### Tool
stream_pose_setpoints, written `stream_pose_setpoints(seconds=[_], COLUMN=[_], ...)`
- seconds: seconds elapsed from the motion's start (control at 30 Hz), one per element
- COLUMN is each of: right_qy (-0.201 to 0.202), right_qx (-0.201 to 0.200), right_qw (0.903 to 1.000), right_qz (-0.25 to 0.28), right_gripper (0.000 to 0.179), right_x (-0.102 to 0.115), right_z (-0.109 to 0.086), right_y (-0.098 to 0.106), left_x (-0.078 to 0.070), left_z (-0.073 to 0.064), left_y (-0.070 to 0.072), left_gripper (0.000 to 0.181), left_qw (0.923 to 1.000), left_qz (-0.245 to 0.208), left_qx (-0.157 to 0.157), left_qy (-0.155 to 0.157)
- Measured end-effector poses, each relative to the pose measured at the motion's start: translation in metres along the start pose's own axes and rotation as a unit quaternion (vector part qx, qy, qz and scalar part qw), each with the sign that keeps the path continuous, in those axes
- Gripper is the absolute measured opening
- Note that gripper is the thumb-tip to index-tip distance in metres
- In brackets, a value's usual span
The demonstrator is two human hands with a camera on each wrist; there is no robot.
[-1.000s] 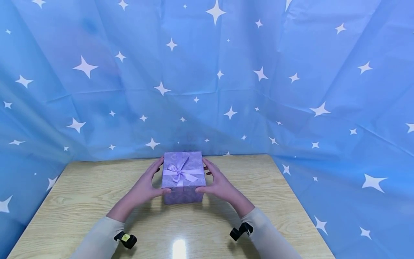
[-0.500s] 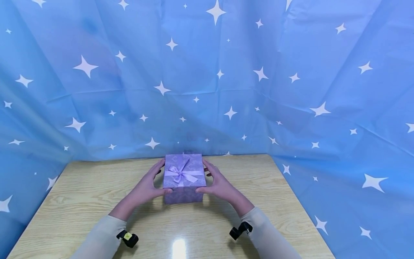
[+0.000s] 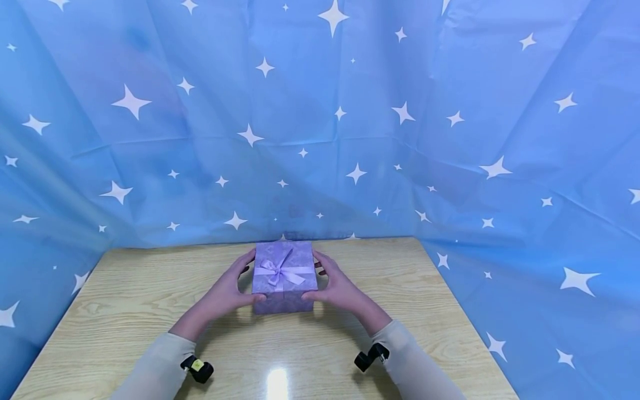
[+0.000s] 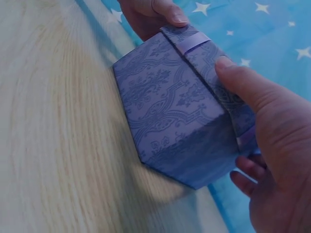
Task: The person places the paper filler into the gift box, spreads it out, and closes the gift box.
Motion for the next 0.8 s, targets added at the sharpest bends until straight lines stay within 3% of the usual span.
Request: stream_pose_setpoints(seconds=[0.27,0.53,0.8], right_qy=[0.007,0.0,0.002], right_qx=[0.006,0.009,0.012], right_qw=[0.9998,0.9999,0.9999], right_qz=[0.02,0.007,-0.012], right_gripper=[0.118,0.12,0.121], right_x=[-0.0023,-0.0038,-0.0046], right_z=[-0.0024,-0.0028,-0.0027], right_y=[-0.0039,-0.0043,0.0016], left_x=[0.0042,0.0035,0.0008], left_z=[-0.0009,-0.0029,-0.0042], left_y=[-0.0005,-0.0014,0.003], left_gripper=[0.126,0.128,0.127], left_qw=[0.9999,0.9998,0.9996], left_qz=[0.012,0.014,0.026], left_qx=[0.003,0.004,0.006], left_qy=[0.006,0.017,0.008])
Point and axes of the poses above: each hand's wrist, its own z-axis towards the middle knuckle, its own y-axis out of the back of the hand, x = y × z, the point moved 5 cm from there along z, towards the middle knuckle, and after that the axes turned 14 degrees about -x, right-handed, at the moved point
